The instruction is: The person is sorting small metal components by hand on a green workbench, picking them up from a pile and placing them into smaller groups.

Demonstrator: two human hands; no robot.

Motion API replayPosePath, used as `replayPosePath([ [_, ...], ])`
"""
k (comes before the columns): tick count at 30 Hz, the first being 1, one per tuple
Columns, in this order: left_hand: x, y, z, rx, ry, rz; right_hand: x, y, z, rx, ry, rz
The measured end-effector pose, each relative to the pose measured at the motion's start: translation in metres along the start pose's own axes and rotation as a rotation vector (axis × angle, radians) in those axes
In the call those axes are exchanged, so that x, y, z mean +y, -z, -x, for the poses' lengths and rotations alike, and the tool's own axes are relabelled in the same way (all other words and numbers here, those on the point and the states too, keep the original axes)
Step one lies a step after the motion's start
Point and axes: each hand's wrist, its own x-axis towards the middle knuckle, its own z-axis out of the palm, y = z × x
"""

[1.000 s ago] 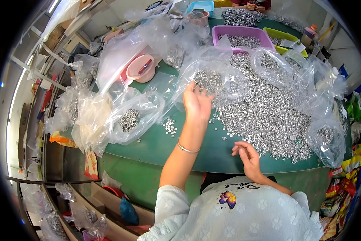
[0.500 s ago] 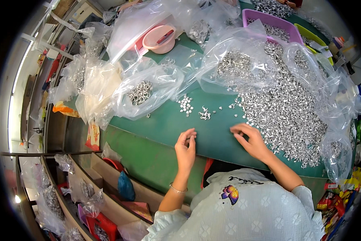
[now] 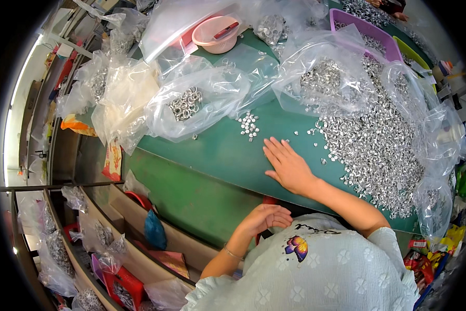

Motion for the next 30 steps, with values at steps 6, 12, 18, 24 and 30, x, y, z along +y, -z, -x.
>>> replayPosePath([
  [6, -0.002, 0.026, -0.026, -0.416, -0.028, 0.447, -0.025, 0.002, 0.05, -0.142, 0.135, -0.107],
  [12, -0.018, 0.039, -0.033, -0.152, 0.003, 0.648, -0.033, 0.0, 0.092, -0.218, 0.324, -0.477],
  [18, -0.026, 0.028, -0.038, 0.03, 0.023, 0.345, -0.031, 0.019, 0.098, 0.095, 0.278, -0.684],
  [24, -0.003, -0.033, 0.003, 0.126, -0.142, 0.147, -0.02, 0.03, 0.117, 0.489, -0.198, -0.787],
  [30, 0.036, -0.062, -0.006, 0.156, -0.387, 0.279, -0.013, 0.028, 0.132, 0.582, -0.366, -0.874],
])
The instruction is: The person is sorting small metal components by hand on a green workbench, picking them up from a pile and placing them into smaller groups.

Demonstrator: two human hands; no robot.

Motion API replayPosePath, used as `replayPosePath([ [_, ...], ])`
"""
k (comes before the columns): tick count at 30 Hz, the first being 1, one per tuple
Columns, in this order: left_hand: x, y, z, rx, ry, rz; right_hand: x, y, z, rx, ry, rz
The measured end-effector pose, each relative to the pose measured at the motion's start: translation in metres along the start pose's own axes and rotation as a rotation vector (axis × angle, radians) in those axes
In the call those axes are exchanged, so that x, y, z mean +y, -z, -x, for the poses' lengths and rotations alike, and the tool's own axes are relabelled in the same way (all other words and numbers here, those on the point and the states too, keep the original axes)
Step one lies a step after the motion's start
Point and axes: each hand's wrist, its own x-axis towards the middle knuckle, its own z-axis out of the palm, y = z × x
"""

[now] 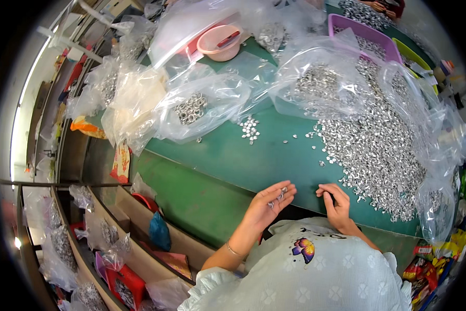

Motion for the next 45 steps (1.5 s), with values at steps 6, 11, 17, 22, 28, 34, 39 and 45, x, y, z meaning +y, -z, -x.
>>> replayPosePath([
  [6, -0.004, -0.012, -0.034, -0.136, 0.119, 0.333, -0.004, 0.01, 0.004, 0.028, -0.021, 0.013],
  [11, -0.017, -0.029, -0.061, -0.114, 0.167, 0.273, -0.002, 0.02, 0.005, 0.122, 0.003, -0.002],
  [17, -0.031, -0.111, -0.065, 0.13, 0.131, 0.03, 0.002, 0.049, 0.018, 0.276, 0.001, 0.015],
  [22, -0.04, -0.082, -0.102, -0.358, 0.478, 0.264, -0.003, 0.069, 0.027, 0.401, -0.053, 0.006],
  [28, -0.077, -0.163, -0.091, -0.097, 0.471, -0.219, -0.003, 0.101, 0.052, 0.595, -0.04, 0.075],
  [34, -0.162, -0.265, -0.096, -0.253, 0.64, -0.385, 0.001, 0.116, 0.087, 0.748, -0.031, 0.225],
  [39, -0.264, -0.351, -0.132, -0.445, 0.492, -0.313, 0.001, 0.115, 0.093, 0.691, -0.059, 0.146],
  [45, -0.231, -0.298, -0.122, -0.795, 0.517, -0.673, 0.009, 0.13, 0.116, 0.673, -0.145, 0.241],
])
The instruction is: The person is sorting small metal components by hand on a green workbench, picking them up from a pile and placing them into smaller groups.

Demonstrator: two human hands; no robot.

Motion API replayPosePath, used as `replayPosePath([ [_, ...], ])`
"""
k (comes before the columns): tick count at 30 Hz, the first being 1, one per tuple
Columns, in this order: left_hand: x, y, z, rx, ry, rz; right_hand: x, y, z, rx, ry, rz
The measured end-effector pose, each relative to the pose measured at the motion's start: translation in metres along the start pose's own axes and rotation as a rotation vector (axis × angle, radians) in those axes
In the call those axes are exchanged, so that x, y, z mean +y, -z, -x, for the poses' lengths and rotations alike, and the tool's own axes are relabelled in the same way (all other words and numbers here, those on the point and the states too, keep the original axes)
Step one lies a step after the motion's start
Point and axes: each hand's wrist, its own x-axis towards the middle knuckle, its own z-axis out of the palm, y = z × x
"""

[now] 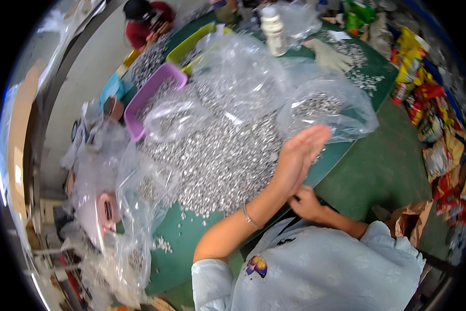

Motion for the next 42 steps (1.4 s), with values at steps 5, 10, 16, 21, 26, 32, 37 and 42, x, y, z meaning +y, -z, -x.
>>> replayPosePath([
  [5, -0.002, 0.064, 0.092, 0.282, -0.41, -0.996, -0.008, 0.004, -0.03, -0.076, 0.191, 0.25],
  [10, -0.018, 0.118, 0.144, 0.541, -0.424, -1.685, -0.008, -0.016, -0.04, -0.222, 0.237, 0.571],
  [16, -0.035, 0.129, 0.151, 0.467, -0.332, -1.908, -0.001, -0.033, -0.045, -0.289, 0.265, 0.732],
  [21, -0.04, 0.138, 0.154, 0.468, -0.414, -1.94, 0.001, -0.04, -0.045, -0.278, 0.295, 0.732],
  [26, -0.042, 0.143, 0.163, 0.477, -0.505, -1.925, -0.001, -0.044, -0.039, -0.277, 0.381, 0.677],
  [32, -0.047, 0.147, 0.167, 0.589, -0.61, -1.978, 0.005, -0.032, -0.064, -0.349, 0.541, 0.635],
  [37, -0.048, 0.156, 0.173, 0.633, -0.637, -1.988, 0.005, -0.047, -0.063, -0.357, 0.652, 0.661],
  [42, -0.046, 0.167, 0.182, 0.649, -0.639, -1.978, -0.005, -0.063, -0.06, -0.418, 0.674, 0.698],
])
